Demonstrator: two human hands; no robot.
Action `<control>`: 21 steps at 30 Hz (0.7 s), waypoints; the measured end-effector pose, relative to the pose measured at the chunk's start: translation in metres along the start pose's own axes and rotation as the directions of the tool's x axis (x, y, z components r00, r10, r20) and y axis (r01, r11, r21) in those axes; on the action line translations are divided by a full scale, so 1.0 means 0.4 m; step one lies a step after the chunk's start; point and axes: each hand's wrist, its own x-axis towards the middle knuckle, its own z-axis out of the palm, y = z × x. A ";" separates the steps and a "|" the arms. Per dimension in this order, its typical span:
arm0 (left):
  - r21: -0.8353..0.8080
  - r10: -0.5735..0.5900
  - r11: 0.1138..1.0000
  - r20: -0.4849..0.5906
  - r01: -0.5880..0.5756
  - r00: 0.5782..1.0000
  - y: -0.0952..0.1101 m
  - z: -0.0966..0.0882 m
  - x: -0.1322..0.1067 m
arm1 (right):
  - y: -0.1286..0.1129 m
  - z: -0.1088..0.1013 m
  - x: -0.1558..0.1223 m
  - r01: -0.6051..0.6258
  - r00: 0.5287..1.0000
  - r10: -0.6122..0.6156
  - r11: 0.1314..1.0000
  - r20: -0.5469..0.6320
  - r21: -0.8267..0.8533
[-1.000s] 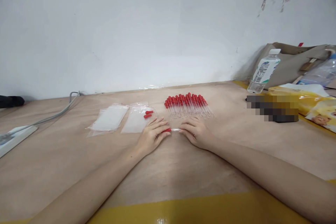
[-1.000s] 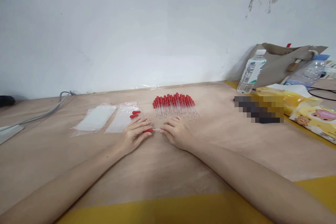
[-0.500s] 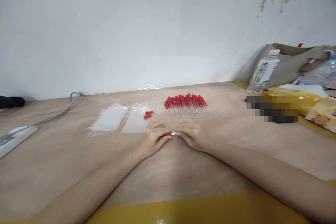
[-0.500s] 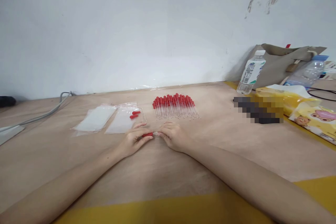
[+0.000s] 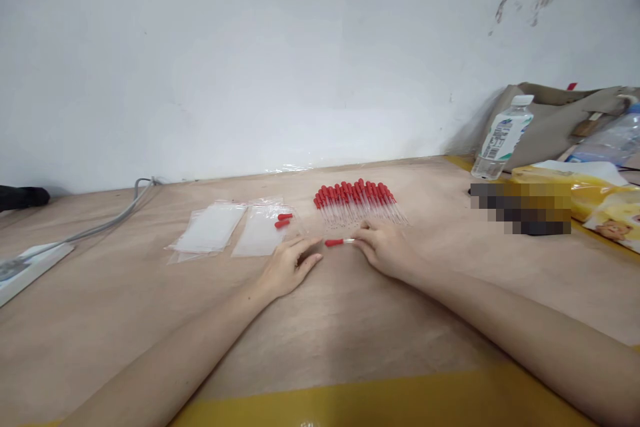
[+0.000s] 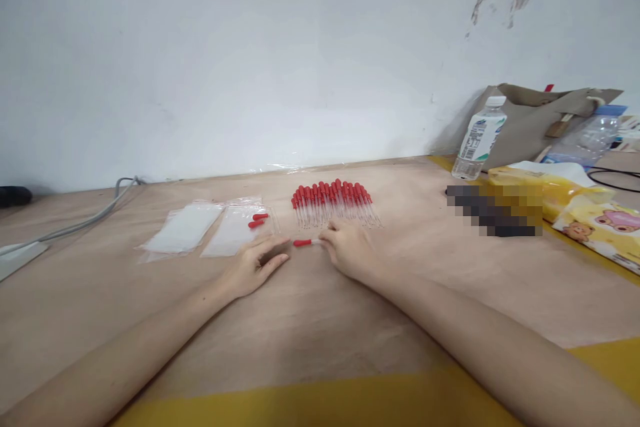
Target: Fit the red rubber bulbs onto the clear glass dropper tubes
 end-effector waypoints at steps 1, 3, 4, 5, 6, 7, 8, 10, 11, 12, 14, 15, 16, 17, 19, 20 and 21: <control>-0.022 -0.003 1.000 0.044 0.004 0.999 0.003 -0.003 -0.001 | 0.020 -0.005 0.004 -0.059 0.998 0.060 0.997 -0.015 0.044; -0.066 0.038 0.997 0.125 -0.030 0.991 0.008 -0.007 0.001 | 0.062 -0.013 0.017 -0.178 0.981 0.185 0.978 -0.059 0.112; -0.084 0.064 0.995 0.157 -0.051 0.986 0.011 -0.008 0.002 | 0.080 -0.016 0.026 -0.244 0.965 0.254 0.960 -0.062 0.140; -0.100 0.085 0.993 0.182 -0.068 0.980 0.013 -0.009 0.004 | 0.095 -0.017 0.037 -0.317 0.943 0.328 0.933 -0.046 0.169; -0.113 0.100 0.990 0.199 -0.079 0.975 0.014 -0.009 0.006 | 0.106 -0.016 0.050 -0.385 0.918 0.395 0.903 -0.019 0.191; -0.122 0.107 0.989 0.207 -0.083 0.972 0.016 -0.010 0.008 | 0.113 -0.013 0.064 -0.448 0.890 0.455 0.872 0.009 0.200; -0.126 0.106 0.989 0.211 -0.080 0.972 0.017 -0.010 0.010 | 0.115 -0.008 0.080 -0.500 0.863 0.505 0.844 0.029 0.195; -0.126 0.093 0.990 0.213 -0.067 0.972 0.017 -0.011 0.011 | 0.109 0.010 0.113 -0.571 0.819 0.573 0.809 0.028 0.141; -0.126 0.089 0.990 0.213 -0.063 0.973 0.017 -0.011 0.011 | 0.102 0.021 0.131 -0.595 0.802 0.598 0.797 0.008 0.101; -0.126 0.087 0.990 0.212 -0.061 0.973 0.017 -0.011 0.010 | 0.094 0.033 0.148 -0.613 0.789 0.615 0.788 -0.016 0.059; -0.128 0.088 0.990 0.212 -0.061 0.973 0.015 -0.011 0.009 | 0.080 0.058 0.181 -0.627 0.777 0.626 0.779 -0.065 -0.011; -0.130 0.089 0.990 0.213 -0.062 0.973 0.014 -0.010 0.009 | 0.076 0.070 0.194 -0.629 0.776 0.626 0.776 -0.079 -0.038; -0.132 0.089 0.989 0.215 -0.061 0.973 0.013 -0.010 0.008 | 0.075 0.081 0.206 -0.630 0.776 0.625 0.774 -0.087 -0.063; -0.132 0.087 0.989 0.217 -0.059 0.972 0.012 -0.009 0.008 | 0.076 0.090 0.214 -0.632 0.774 0.626 0.770 -0.089 -0.085; -0.134 0.087 0.989 0.217 -0.058 0.972 0.010 -0.008 0.007 | 0.083 0.104 0.222 -0.641 0.767 0.634 0.758 -0.099 -0.118; -0.136 0.088 0.989 0.214 -0.059 0.973 0.009 -0.008 0.007 | 0.086 0.108 0.221 -0.644 0.765 0.633 0.755 -0.119 -0.125; -0.138 0.089 0.989 0.212 -0.060 0.973 0.009 -0.008 0.006 | 0.089 0.112 0.218 -0.639 0.768 0.623 0.759 -0.147 -0.125</control>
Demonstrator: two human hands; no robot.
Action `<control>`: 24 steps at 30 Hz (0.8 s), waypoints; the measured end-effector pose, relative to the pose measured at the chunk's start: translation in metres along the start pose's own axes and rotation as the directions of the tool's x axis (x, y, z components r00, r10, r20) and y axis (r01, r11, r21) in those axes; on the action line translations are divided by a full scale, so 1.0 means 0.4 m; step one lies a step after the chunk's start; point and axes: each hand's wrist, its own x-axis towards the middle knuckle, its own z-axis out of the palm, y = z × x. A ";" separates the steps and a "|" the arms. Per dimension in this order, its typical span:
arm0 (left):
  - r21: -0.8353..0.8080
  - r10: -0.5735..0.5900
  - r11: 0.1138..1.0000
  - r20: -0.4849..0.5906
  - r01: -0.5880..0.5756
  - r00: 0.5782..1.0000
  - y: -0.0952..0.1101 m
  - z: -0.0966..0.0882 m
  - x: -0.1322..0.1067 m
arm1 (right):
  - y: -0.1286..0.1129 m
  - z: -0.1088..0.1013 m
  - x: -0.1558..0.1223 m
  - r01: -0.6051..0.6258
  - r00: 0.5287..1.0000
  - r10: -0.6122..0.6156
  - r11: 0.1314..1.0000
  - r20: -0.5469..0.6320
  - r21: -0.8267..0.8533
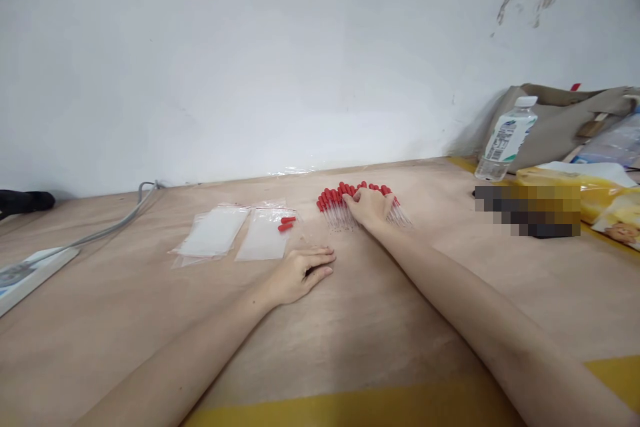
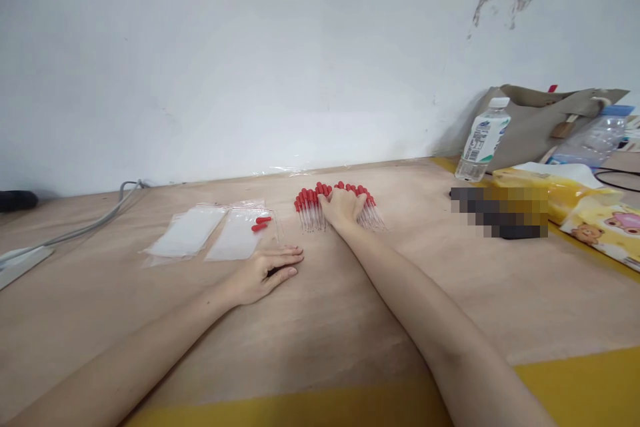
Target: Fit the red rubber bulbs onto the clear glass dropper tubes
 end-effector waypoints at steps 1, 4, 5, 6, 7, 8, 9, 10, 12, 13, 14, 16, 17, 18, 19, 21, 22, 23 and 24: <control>-0.002 0.000 1.000 -0.001 0.000 1.000 0.000 0.000 0.000 | 0.003 0.002 -0.004 0.020 0.999 -0.019 1.000 -0.040 0.007; -0.010 -0.004 1.000 -0.002 0.004 1.000 -0.001 0.000 0.000 | 0.000 0.000 -0.028 0.169 0.977 -0.163 0.985 -0.138 0.036; -0.012 -0.004 1.000 -0.003 0.004 1.000 -0.001 0.001 0.000 | -0.007 -0.002 -0.039 0.247 0.962 -0.239 0.968 -0.135 0.044; -0.013 -0.001 1.000 -0.006 0.000 1.000 0.000 0.001 0.000 | -0.017 -0.003 -0.049 0.337 0.938 -0.329 0.940 -0.112 0.054; -0.011 0.005 1.000 -0.011 -0.005 1.000 0.001 0.002 0.000 | -0.028 -0.004 -0.059 0.436 0.899 -0.431 0.898 -0.074 0.068; -0.005 0.012 1.000 -0.020 -0.012 1.000 0.003 0.002 0.000 | -0.040 -0.004 -0.069 0.534 0.846 -0.533 0.841 -0.029 0.085; 0.010 0.016 1.000 -0.033 -0.015 0.999 0.005 0.002 0.000 | -0.051 -0.003 -0.076 0.618 0.782 -0.623 0.779 0.015 0.102; 0.036 0.015 0.999 -0.053 -0.013 0.999 0.007 0.001 0.000 | -0.061 0.000 -0.083 0.684 0.719 -0.692 0.720 0.057 0.117; 0.129 -0.015 0.991 -0.124 0.031 0.992 0.008 -0.003 -0.001 | -0.073 0.008 -0.092 0.759 0.623 -0.771 0.637 0.134 0.135; 0.190 -0.043 0.979 -0.180 0.077 0.983 0.005 -0.007 -0.002 | -0.075 0.012 -0.095 0.775 0.593 -0.787 0.615 0.169 0.143; 0.251 -0.072 0.959 -0.244 0.135 0.967 -0.001 -0.013 -0.003 | -0.075 0.016 -0.098 0.783 0.573 -0.796 0.602 0.196 0.154; 0.347 -0.113 0.904 -0.371 0.251 0.922 -0.023 -0.027 -0.008 | -0.070 0.017 -0.103 0.790 0.550 -0.807 0.587 0.216 0.178; 0.379 -0.122 0.877 -0.421 0.296 0.899 -0.039 -0.034 -0.011 | -0.067 0.014 -0.106 0.793 0.544 -0.813 0.579 0.210 0.188; 0.405 -0.122 0.854 -0.455 0.327 0.882 -0.058 -0.042 -0.015 | -0.064 0.009 -0.109 0.799 0.536 -0.820 0.569 0.200 0.194; 0.428 -0.119 0.834 -0.475 0.347 0.872 -0.078 -0.048 -0.020 | -0.060 0.004 -0.113 0.807 0.526 -0.829 0.556 0.189 0.196; 0.463 -0.129 0.800 -0.487 0.381 0.864 -0.118 -0.056 -0.029 | -0.055 -0.010 -0.121 0.827 0.500 -0.848 0.528 0.177 0.194; 0.470 -0.146 0.789 -0.484 0.397 0.863 -0.134 -0.058 -0.033 | -0.052 -0.016 -0.125 0.835 0.488 -0.854 0.517 0.178 0.190; 0.468 -0.168 0.782 -0.477 0.411 0.863 -0.148 -0.058 -0.036 | -0.050 -0.021 -0.128 0.840 0.479 -0.859 0.509 0.183 0.187; 0.461 -0.190 0.782 -0.464 0.419 0.865 -0.157 -0.057 -0.038 | -0.049 -0.024 -0.131 0.844 0.471 -0.861 0.503 0.192 0.185</control>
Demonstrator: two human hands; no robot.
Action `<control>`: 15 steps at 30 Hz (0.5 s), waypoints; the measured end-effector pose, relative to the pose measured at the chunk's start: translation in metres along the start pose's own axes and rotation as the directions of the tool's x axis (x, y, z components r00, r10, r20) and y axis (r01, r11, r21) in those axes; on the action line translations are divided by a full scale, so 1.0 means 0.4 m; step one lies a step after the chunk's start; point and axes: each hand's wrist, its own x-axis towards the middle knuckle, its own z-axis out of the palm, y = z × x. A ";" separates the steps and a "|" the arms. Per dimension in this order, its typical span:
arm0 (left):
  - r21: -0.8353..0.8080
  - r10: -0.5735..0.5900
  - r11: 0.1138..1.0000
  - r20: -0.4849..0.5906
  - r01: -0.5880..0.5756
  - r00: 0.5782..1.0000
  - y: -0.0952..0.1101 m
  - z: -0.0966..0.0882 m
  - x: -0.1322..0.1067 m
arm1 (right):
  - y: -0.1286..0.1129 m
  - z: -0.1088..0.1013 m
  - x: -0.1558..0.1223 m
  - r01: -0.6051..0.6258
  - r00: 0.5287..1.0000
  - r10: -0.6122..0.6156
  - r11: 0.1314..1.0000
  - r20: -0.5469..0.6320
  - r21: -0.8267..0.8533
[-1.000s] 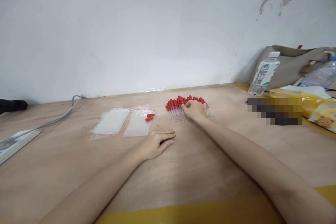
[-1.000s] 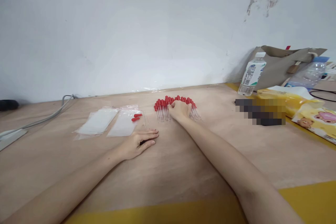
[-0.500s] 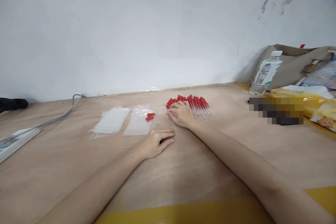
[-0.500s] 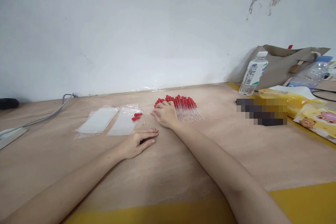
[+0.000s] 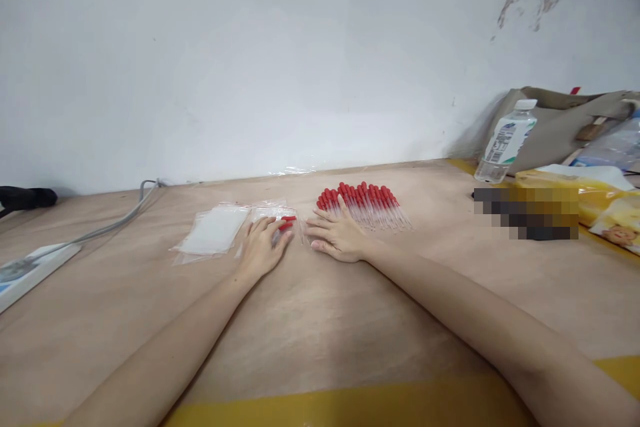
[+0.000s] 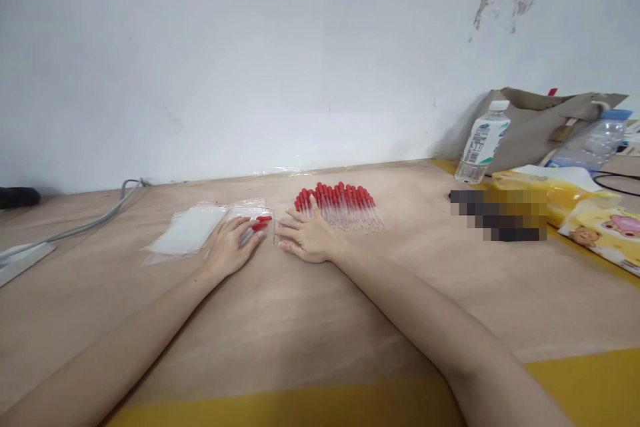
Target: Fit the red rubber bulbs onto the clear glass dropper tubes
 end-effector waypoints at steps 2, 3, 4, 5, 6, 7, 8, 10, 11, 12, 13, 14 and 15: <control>-0.026 -0.015 1.000 0.045 0.017 0.999 -0.005 0.006 0.000 | -0.004 -0.003 -0.006 0.002 1.000 -0.003 1.000 0.031 0.007; -0.042 -0.018 0.999 0.065 0.021 0.998 -0.003 0.007 0.000 | -0.005 -0.005 -0.010 0.000 0.999 -0.001 1.000 0.045 0.020; -0.057 -0.018 0.998 0.084 0.023 0.996 0.001 0.005 0.000 | -0.007 -0.006 -0.015 -0.001 0.998 -0.001 0.999 0.055 0.038; -0.070 -0.019 0.997 0.097 0.026 0.995 0.006 0.002 0.001 | -0.009 -0.009 -0.023 0.002 0.998 -0.005 0.998 0.058 0.059; -0.080 -0.020 0.996 0.107 0.029 0.994 0.010 -0.001 0.001 | -0.011 -0.014 -0.032 0.008 0.999 -0.012 0.997 0.052 0.081; -0.085 -0.022 0.996 0.112 0.032 0.993 0.014 -0.005 0.002 | -0.014 -0.020 -0.045 0.017 0.999 -0.021 0.995 0.042 0.102; -0.086 -0.024 0.996 0.110 0.034 0.994 0.016 -0.009 0.003 | -0.017 -0.027 -0.060 0.025 0.999 -0.029 0.992 0.027 0.120; -0.080 -0.027 0.996 0.086 0.034 0.996 0.018 -0.013 0.004 | -0.022 -0.045 -0.095 0.027 1.000 -0.027 0.989 -0.006 0.145; -0.079 -0.024 0.996 0.070 0.029 0.997 0.017 -0.013 0.005 | -0.025 -0.053 -0.112 0.015 1.000 -0.012 0.989 -0.022 0.150; -0.085 -0.018 0.996 0.054 0.023 0.998 0.016 -0.012 0.005 | -0.027 -0.060 -0.126 0.001 0.999 0.004 0.988 -0.036 0.153; -0.099 -0.010 0.995 0.041 0.014 0.999 0.014 -0.010 0.005 | -0.029 -0.066 -0.137 -0.007 0.999 0.013 0.988 -0.043 0.154; -0.119 -0.003 0.993 0.030 0.006 1.000 0.013 -0.008 0.006 | -0.031 -0.069 -0.143 -0.005 0.999 0.011 0.988 -0.041 0.151; -0.142 -0.001 0.990 0.018 0.003 1.000 0.012 -0.005 0.006 | -0.034 -0.069 -0.145 0.006 1.000 -0.002 0.989 -0.030 0.145</control>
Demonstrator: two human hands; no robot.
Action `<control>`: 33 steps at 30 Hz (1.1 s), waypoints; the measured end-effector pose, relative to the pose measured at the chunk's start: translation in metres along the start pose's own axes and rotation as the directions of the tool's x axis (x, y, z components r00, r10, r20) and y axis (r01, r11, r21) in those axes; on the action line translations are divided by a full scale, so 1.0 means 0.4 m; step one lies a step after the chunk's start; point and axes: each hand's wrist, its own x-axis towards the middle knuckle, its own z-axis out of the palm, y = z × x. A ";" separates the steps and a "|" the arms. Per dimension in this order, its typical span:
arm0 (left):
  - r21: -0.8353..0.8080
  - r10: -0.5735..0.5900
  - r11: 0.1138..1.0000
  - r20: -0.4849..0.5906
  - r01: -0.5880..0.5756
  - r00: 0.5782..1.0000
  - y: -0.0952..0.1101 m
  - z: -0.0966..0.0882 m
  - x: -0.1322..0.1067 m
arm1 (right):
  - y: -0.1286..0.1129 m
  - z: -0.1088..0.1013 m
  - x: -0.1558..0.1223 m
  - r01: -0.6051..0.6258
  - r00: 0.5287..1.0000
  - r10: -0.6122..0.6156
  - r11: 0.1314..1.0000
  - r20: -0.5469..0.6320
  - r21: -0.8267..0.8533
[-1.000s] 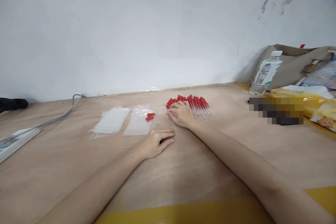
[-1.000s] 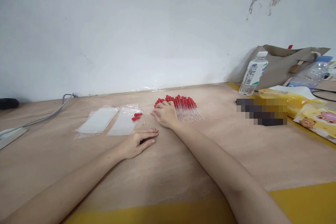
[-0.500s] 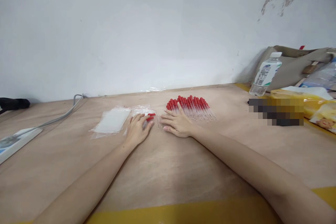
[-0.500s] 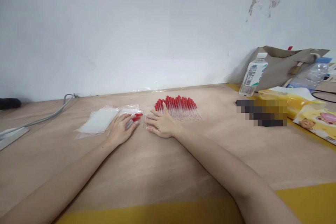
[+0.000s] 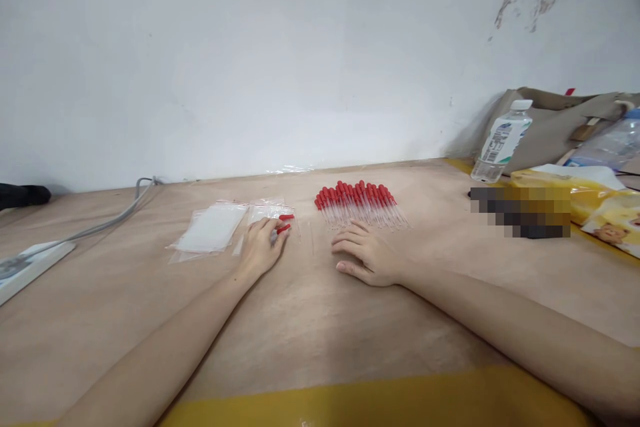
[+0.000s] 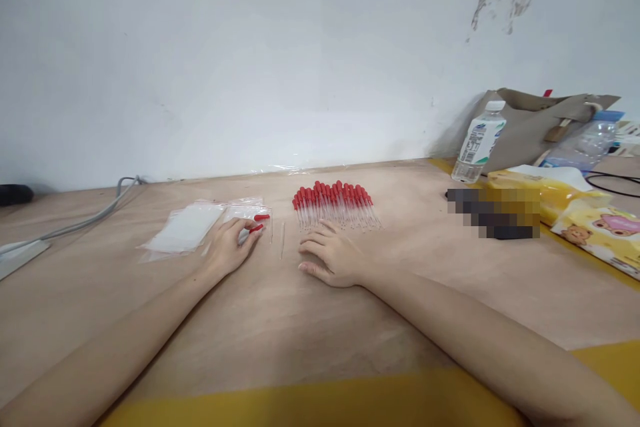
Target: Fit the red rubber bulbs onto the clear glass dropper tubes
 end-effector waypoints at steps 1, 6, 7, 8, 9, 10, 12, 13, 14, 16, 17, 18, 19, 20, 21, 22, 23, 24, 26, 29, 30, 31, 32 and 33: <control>-0.023 -0.001 1.000 -0.013 0.001 1.000 -0.001 0.003 0.000 | -0.002 0.003 0.003 0.018 1.000 -0.018 1.000 0.021 -0.008; -0.059 -0.019 0.998 -0.008 0.018 1.000 0.001 0.009 0.001 | -0.016 0.028 0.044 0.076 0.988 -0.075 0.997 0.137 0.003; -0.052 -0.018 0.998 0.004 0.019 1.000 0.002 0.008 0.001 | -0.018 0.030 0.048 0.077 0.987 -0.079 0.997 0.141 0.024; -0.043 -0.019 0.999 0.012 0.019 1.000 0.002 0.007 0.001 | -0.020 0.030 0.048 0.073 0.988 -0.079 0.996 0.130 0.049; -0.033 -0.018 0.999 0.013 0.018 1.000 0.002 0.006 0.000 | -0.022 0.029 0.045 0.063 0.992 -0.070 0.995 0.102 0.075; -0.025 -0.015 1.000 0.008 0.015 1.000 0.001 0.005 0.000 | -0.023 0.026 0.040 0.043 0.997 -0.049 0.994 0.057 0.096; -0.012 0.004 1.000 -0.020 -0.004 1.000 0.003 0.002 0.000 | -0.024 0.024 0.028 -0.033 0.997 0.040 0.993 -0.066 0.113; -0.006 0.019 1.000 -0.042 -0.019 0.999 0.005 0.000 0.000 | -0.024 0.024 0.023 -0.094 0.986 0.107 0.990 -0.127 0.107; -0.001 0.035 0.999 -0.068 -0.035 0.997 0.009 -0.003 0.000 | -0.024 0.025 0.020 -0.167 0.967 0.182 0.981 -0.178 0.094; -0.008 0.068 0.998 -0.116 -0.069 0.991 0.023 -0.008 0.000 | -0.024 0.030 0.019 -0.310 0.919 0.315 0.949 -0.236 0.060; -0.028 0.082 0.996 -0.127 -0.086 0.988 0.034 -0.011 -0.001 | -0.024 0.032 0.020 -0.363 0.901 0.363 0.931 -0.238 0.045; -0.061 0.093 0.993 -0.126 -0.101 0.988 0.046 -0.014 -0.003 | -0.025 0.034 0.020 -0.395 0.892 0.392 0.918 -0.225 0.033; -0.103 0.101 0.988 -0.112 -0.112 0.989 0.059 -0.016 -0.006 | -0.025 0.035 0.020 -0.407 0.893 0.403 0.913 -0.200 0.025; -0.149 0.104 0.982 -0.085 -0.116 0.991 0.073 -0.017 -0.011 | -0.026 0.034 0.019 -0.404 0.900 0.402 0.914 -0.169 0.020; -0.189 0.099 0.976 -0.047 -0.106 0.994 0.087 -0.018 -0.017 | -0.027 0.033 0.016 -0.392 0.910 0.391 0.920 -0.137 0.020; -0.222 0.090 0.971 -0.003 -0.088 0.996 0.100 -0.017 -0.023 | -0.027 0.030 0.010 -0.375 0.920 0.375 0.927 -0.111 0.022; -0.247 0.078 0.967 0.044 -0.065 0.996 0.112 -0.015 -0.030 | -0.027 0.028 0.004 -0.355 0.930 0.356 0.934 -0.094 0.028; -0.266 0.067 0.963 0.087 -0.041 0.994 0.123 -0.012 -0.036 | -0.026 0.025 -0.004 -0.335 0.938 0.337 0.941 -0.083 0.038; -0.306 0.054 0.952 0.153 -0.005 0.987 0.141 -0.005 -0.046 | -0.022 0.021 -0.018 -0.292 0.951 0.298 0.954 -0.082 0.070; -0.364 0.070 0.932 0.206 0.009 0.976 0.158 0.001 -0.046 | -0.014 0.021 -0.030 -0.212 0.968 0.227 0.968 -0.110 0.138; -0.374 0.086 0.927 0.221 0.003 0.972 0.161 0.001 -0.044 | -0.013 0.022 -0.031 -0.191 0.970 0.211 0.969 -0.122 0.156; -0.379 0.103 0.926 0.233 -0.007 0.967 0.163 0.000 -0.041 | -0.012 0.023 -0.031 -0.177 0.970 0.202 0.969 -0.138 0.170; -0.378 0.117 0.926 0.241 -0.018 0.963 0.164 -0.002 -0.037 | -0.011 0.024 -0.030 -0.173 0.967 0.201 0.969 -0.154 0.179; -0.376 0.127 0.926 0.245 -0.027 0.961 0.164 -0.003 -0.035 | -0.011 0.025 -0.029 -0.177 0.963 0.209 0.967 -0.173 0.182</control>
